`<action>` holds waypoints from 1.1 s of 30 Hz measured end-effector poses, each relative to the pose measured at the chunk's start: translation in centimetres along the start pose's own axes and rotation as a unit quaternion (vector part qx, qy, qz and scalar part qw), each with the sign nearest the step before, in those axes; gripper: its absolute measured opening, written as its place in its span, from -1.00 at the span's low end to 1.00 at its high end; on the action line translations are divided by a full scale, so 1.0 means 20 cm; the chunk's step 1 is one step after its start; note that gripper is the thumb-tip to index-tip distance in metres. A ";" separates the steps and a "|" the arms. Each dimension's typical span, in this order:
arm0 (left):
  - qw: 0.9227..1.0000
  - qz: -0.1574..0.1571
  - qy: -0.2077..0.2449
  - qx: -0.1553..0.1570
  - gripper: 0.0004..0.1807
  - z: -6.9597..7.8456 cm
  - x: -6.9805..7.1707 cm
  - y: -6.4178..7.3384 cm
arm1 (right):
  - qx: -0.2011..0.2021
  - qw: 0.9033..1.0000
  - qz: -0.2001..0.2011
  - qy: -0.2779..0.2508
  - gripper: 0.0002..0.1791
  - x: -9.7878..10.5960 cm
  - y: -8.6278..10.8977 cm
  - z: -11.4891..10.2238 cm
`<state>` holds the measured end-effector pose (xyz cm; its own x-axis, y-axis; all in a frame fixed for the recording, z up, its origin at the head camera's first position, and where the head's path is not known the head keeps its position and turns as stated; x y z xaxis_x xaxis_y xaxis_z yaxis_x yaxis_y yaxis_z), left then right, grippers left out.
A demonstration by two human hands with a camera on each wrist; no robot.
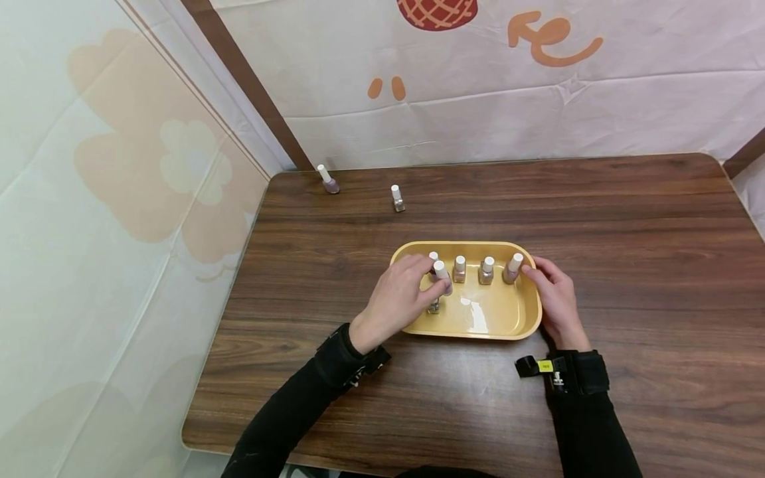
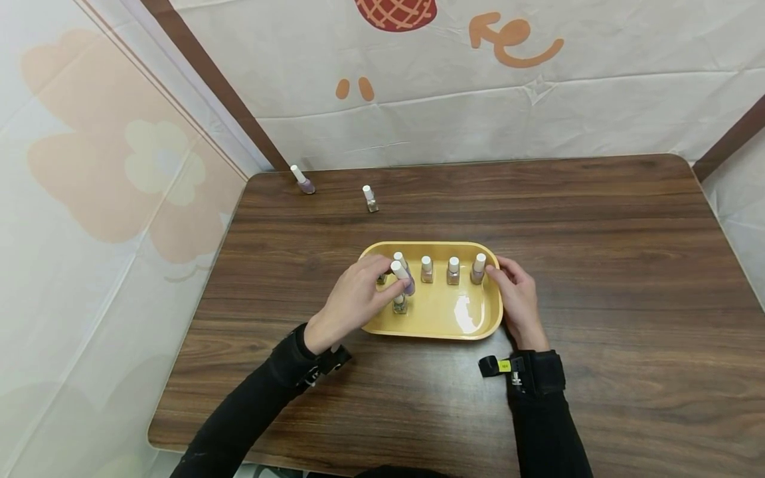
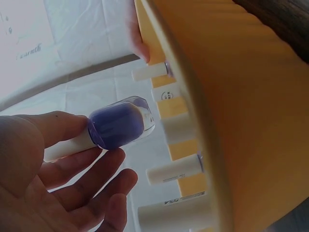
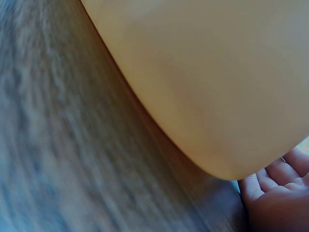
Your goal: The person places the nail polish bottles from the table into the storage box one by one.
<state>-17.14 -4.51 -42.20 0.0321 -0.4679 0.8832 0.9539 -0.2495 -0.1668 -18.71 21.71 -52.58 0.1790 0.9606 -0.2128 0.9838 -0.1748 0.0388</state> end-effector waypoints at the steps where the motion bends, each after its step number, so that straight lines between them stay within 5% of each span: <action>1: 1.000 0.000 -0.001 -0.002 -0.77 0.00 -0.01 0.00 | 0.001 1.000 0.002 -0.001 -0.88 0.00 0.00 0.00; 17: 1.000 -0.021 -0.001 -0.015 -0.84 0.01 -0.09 -0.01 | -0.001 1.000 -0.007 0.016 -0.81 0.01 0.00 0.00; 33: 0.997 -0.009 -0.071 -0.017 -0.82 0.02 -0.18 0.00 | -0.002 1.000 -0.005 0.015 -0.84 0.00 0.00 -0.01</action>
<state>-17.08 -2.44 -45.15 0.0585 -0.3387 0.9391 0.9439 -0.2875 -0.1625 -18.70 21.75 -52.32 0.1691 0.9684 -0.1832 0.9856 -0.1645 0.0405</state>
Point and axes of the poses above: each hand's wrist, its own y-axis away from the middle knuckle, its own x-axis out of the back of the hand, z = x × y, the point moved 1 cm from there along -y, towards the middle knuckle, and after that the axes turned 14 degrees about x, right-handed, at the moved point
